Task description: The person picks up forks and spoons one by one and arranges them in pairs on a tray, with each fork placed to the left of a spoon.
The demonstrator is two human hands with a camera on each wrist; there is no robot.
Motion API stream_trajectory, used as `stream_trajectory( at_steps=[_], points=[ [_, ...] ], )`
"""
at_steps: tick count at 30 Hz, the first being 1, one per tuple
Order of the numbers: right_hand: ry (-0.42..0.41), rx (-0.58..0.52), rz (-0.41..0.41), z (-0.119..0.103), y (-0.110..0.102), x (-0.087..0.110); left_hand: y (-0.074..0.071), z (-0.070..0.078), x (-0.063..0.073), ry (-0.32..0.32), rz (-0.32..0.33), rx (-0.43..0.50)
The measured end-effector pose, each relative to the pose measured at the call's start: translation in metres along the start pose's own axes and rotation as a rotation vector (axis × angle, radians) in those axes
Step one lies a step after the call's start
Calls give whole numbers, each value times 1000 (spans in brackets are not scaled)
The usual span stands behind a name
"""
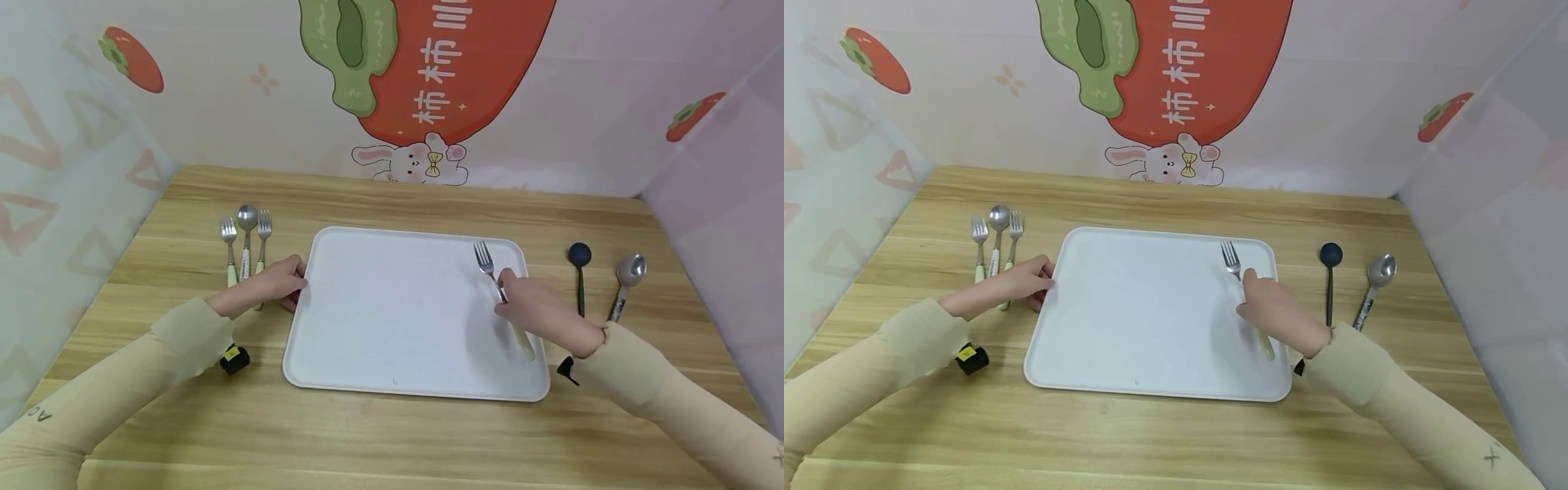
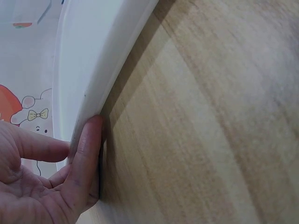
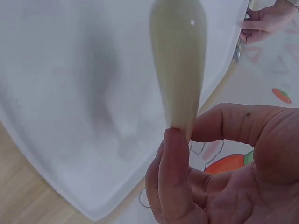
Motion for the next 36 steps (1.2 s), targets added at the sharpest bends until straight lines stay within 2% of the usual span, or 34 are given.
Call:
stream_trajectory(
  at_steps=[5,8,17,28,36],
  points=[
    [14,-69,-96,-13,2,-5,0,1,1,-4,3,0],
    [25,-103,-112,-22,5,-9,0,0,0,-4,2,2],
    [15,-209,-117,-49,11,-18,-1,0,-1,9,2,-12],
    [-34,-265,-149,-86,13,-29,-1,-1,-1,17,6,-29],
    [-46,-340,-161,-104,9,-37,0,0,0,15,8,-24]
  ],
)
Point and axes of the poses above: each hand's wrist, its own x-axis away from the middle knuckle, its own y-axis out of the palm, z = x × y, the point moved 2 cm from there along -x, towards the middle knuckle, and after that the axes turned 9 degrees about x, right-handed, at the moved point
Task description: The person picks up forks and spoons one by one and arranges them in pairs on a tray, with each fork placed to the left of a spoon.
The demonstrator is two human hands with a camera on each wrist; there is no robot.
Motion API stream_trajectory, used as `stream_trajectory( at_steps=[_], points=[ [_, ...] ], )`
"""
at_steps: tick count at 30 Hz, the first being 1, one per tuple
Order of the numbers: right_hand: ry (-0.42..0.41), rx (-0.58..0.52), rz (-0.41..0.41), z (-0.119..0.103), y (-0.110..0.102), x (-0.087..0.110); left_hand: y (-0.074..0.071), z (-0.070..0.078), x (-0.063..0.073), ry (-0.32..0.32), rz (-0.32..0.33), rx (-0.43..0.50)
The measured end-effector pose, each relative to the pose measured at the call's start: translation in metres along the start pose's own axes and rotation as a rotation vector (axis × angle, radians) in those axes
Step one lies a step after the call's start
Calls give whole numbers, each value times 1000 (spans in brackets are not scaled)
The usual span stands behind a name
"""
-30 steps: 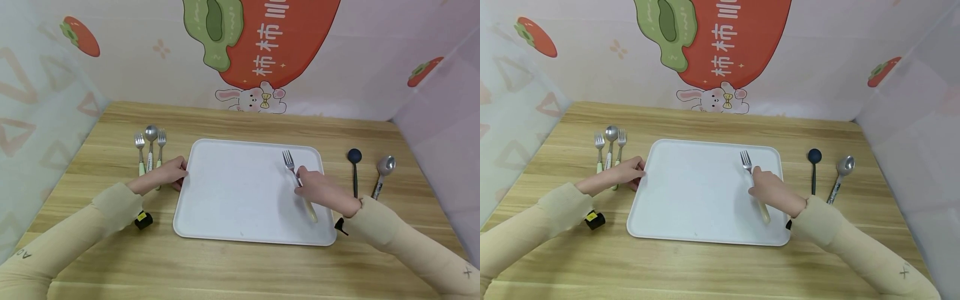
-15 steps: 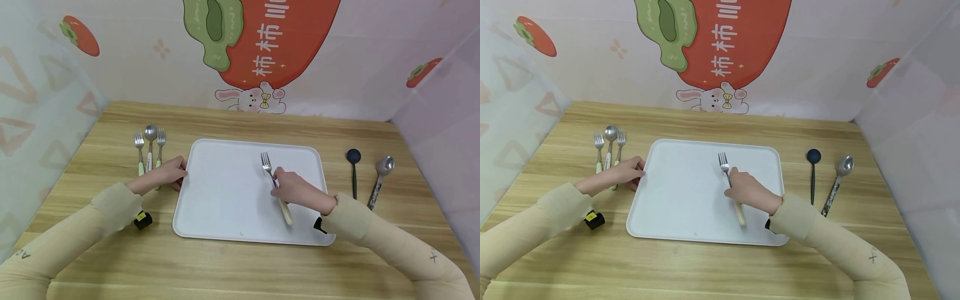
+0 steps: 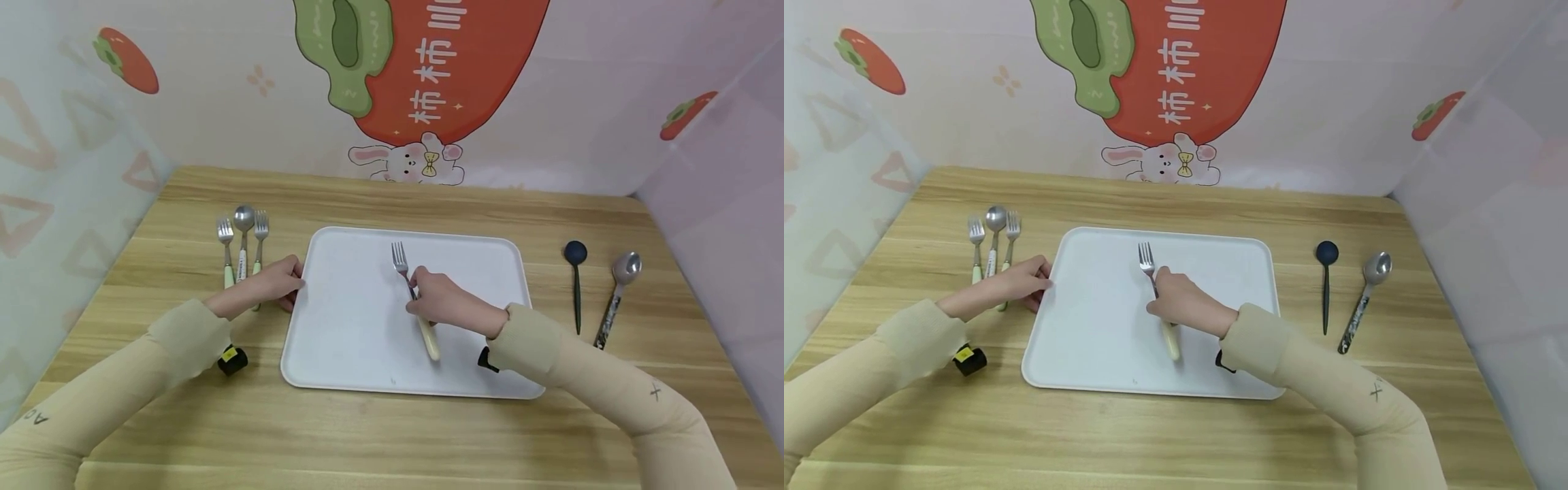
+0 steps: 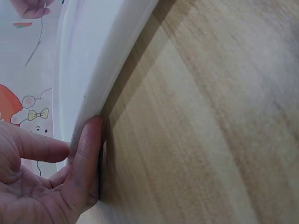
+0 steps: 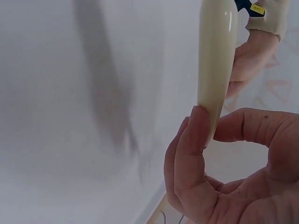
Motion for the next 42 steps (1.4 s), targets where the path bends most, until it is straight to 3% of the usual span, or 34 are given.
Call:
stream_trajectory(
  at_steps=[8,24,34,42],
  points=[
    [0,-155,-5,-10,6,-16,0,1,0,11,-9,-3],
    [54,-354,-2,-45,16,-41,-1,3,-1,-1,-16,13],
    [51,-419,-19,-62,29,-54,0,1,-1,-15,-8,26],
    [38,-380,-8,-78,34,-63,0,0,-1,-19,-6,39]
  ],
)
Point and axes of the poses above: each hand's wrist, its own x-axis away from the middle knuckle, its own y-axis out of the palm, z = x × y, the point moved 2 cm from there along -x, towards the middle knuckle, and after that the axes turned 9 degrees about x, right-handed, at the moved point
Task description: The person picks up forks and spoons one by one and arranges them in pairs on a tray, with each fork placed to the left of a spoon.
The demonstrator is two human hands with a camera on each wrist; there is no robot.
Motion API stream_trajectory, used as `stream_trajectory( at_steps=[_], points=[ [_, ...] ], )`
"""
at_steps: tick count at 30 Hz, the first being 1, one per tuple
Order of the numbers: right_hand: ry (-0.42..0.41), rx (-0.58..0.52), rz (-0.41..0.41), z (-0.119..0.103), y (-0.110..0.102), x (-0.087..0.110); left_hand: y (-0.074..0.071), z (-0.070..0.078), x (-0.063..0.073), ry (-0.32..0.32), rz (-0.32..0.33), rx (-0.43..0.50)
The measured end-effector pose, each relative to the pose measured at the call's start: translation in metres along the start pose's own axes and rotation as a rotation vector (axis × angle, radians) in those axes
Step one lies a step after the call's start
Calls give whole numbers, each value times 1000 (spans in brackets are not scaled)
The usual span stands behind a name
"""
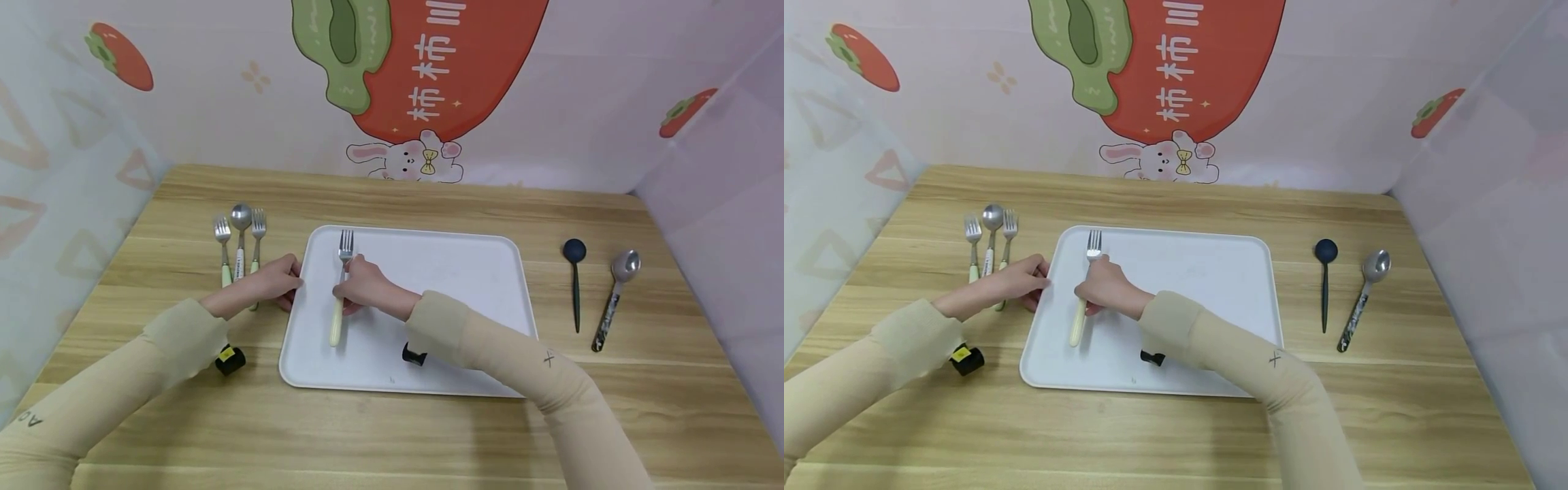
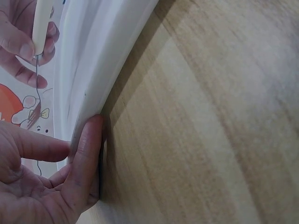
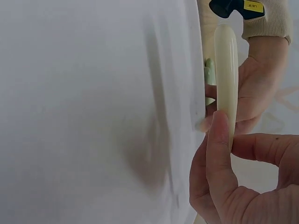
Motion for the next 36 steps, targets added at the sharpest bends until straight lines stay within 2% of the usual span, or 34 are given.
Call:
stream_trajectory(
  at_steps=[9,20,30,36],
  points=[
    [1,5,-11,-6,9,-6,0,-1,-1,3,-5,1],
    [32,103,-23,-7,17,-17,0,-2,-1,18,0,3],
    [-25,160,-36,-7,19,-16,-1,-2,-2,8,1,-9],
    [2,194,-14,-8,20,-18,-1,-2,-2,5,3,-11]
  ],
)
Point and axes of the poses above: each hand's wrist, its own x-axis away from the middle knuckle, its own y-axis out of the palm, z = x × y, the point moved 2 cm from there along -x, towards the middle knuckle, and after that the axes turned 9 degrees about x, right-handed, at the moved point
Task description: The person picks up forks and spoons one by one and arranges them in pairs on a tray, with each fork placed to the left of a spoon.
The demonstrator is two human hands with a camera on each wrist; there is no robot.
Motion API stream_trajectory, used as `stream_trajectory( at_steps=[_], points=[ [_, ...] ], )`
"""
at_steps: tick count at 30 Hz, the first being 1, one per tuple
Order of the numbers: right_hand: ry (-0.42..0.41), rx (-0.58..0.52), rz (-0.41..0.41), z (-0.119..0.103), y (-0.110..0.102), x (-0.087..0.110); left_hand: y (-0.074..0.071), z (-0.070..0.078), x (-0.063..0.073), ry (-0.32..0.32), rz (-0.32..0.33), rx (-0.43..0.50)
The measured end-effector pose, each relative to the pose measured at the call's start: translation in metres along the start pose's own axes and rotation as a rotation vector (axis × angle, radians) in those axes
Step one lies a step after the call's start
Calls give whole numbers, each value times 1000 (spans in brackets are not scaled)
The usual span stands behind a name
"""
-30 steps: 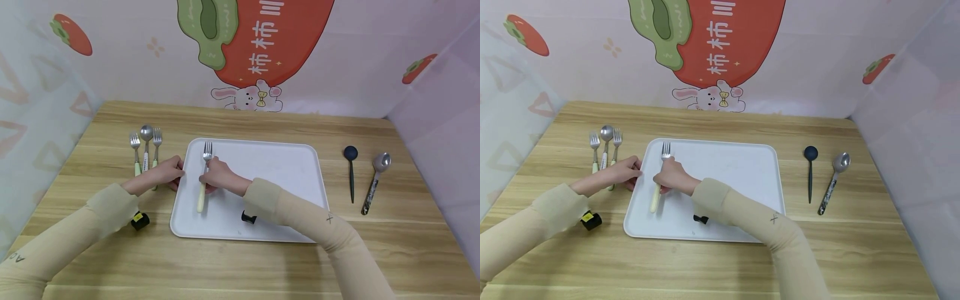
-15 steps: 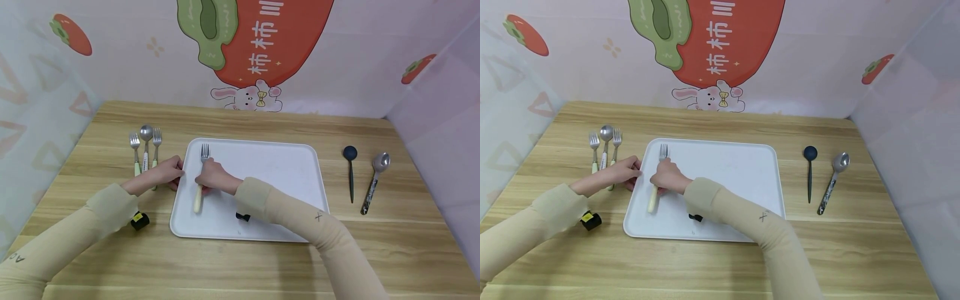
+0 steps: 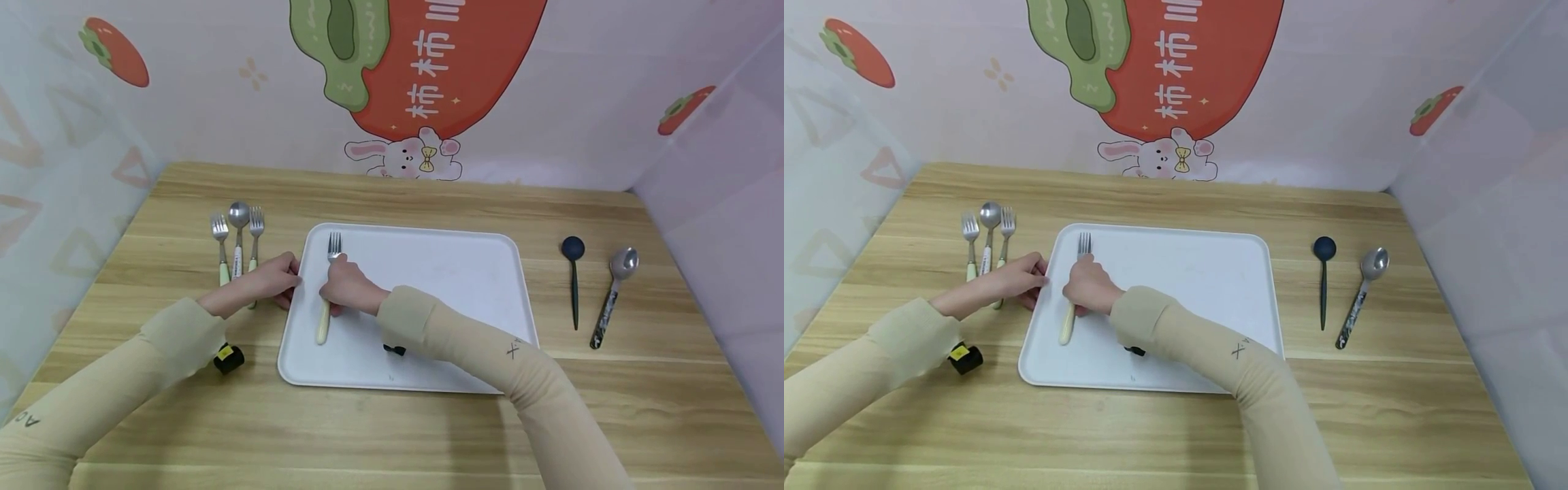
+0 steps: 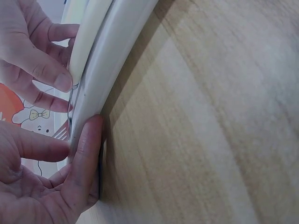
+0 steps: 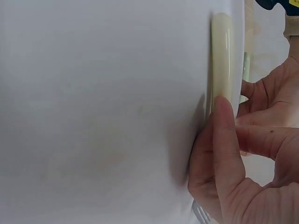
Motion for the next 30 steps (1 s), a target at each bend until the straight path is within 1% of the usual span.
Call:
stream_trajectory(
  at_steps=[4,9,14,17,19,23,26,30],
  points=[
    [20,18,0,0,1,-2,0,1,0,-2,1,0],
    [22,35,4,1,0,-4,-1,0,-1,1,3,-4],
    [-12,71,3,7,-4,6,-1,-2,-1,8,3,-17],
    [-47,129,-19,12,-9,15,-1,-2,-1,14,6,-31],
    [-70,191,-25,16,-13,22,-1,-2,-1,15,9,-31],
    [-124,330,-2,22,-25,34,0,-1,0,13,13,-28],
    [-165,429,0,26,-34,40,0,-1,0,7,16,-23],
    [-189,527,-33,36,-46,46,1,0,1,1,16,-15]
  ],
)
Point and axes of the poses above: each hand's wrist, its own x-axis away from the middle knuckle, its own y-axis out of the palm, z = x × y, the point moved 2 cm from there along -x, towards the middle knuckle, and after that the axes turned 9 degrees about x, right-handed, at the moved point
